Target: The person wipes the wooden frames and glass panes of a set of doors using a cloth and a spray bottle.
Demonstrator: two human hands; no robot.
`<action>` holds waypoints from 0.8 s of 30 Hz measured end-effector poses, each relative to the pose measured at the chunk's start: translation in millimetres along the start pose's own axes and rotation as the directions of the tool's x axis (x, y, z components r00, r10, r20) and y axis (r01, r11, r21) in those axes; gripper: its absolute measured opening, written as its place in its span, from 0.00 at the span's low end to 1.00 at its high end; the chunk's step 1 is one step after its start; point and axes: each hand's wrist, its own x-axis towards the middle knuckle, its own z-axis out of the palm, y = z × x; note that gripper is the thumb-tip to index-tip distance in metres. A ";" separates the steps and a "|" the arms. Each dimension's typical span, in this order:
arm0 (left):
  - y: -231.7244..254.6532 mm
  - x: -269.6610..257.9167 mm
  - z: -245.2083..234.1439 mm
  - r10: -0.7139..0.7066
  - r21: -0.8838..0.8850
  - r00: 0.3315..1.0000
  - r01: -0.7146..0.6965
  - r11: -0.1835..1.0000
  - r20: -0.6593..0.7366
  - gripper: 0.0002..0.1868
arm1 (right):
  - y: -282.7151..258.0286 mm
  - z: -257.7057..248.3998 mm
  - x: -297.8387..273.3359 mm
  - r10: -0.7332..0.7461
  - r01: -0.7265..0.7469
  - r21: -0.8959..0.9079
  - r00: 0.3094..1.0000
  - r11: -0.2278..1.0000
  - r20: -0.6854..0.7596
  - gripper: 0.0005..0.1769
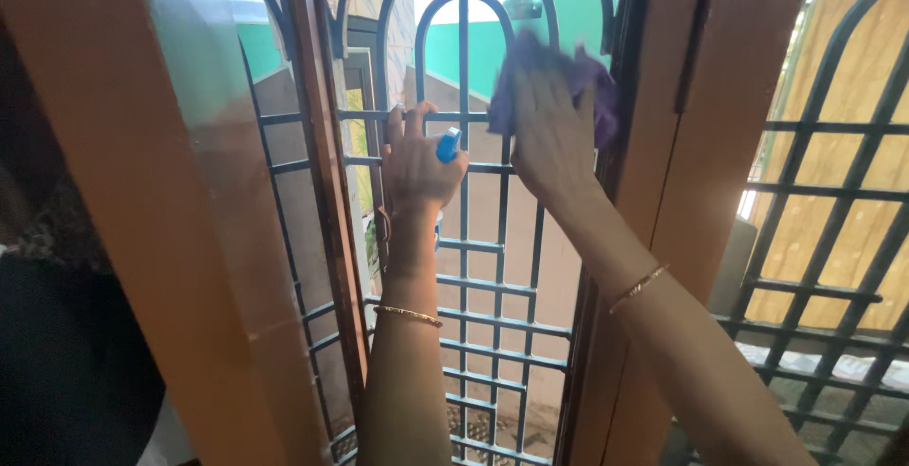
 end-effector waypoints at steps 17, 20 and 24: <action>-2.3 1.0 3.9 0.022 -0.029 1.000 -0.022 0.999 -0.001 0.11 | 7.2 27.0 -21.0 -0.051 0.059 -0.241 0.998 0.969 0.038 0.19; -2.0 0.5 2.4 0.033 -0.017 0.999 -0.032 0.999 0.003 0.11 | -3.7 25.2 -40.3 -0.026 0.020 -0.299 1.000 0.954 -0.014 0.28; -1.2 3.8 3.3 0.040 -0.003 0.999 -0.040 0.999 -0.003 0.11 | 0.0 18.4 -17.4 0.029 0.001 -0.228 0.991 0.974 0.128 0.20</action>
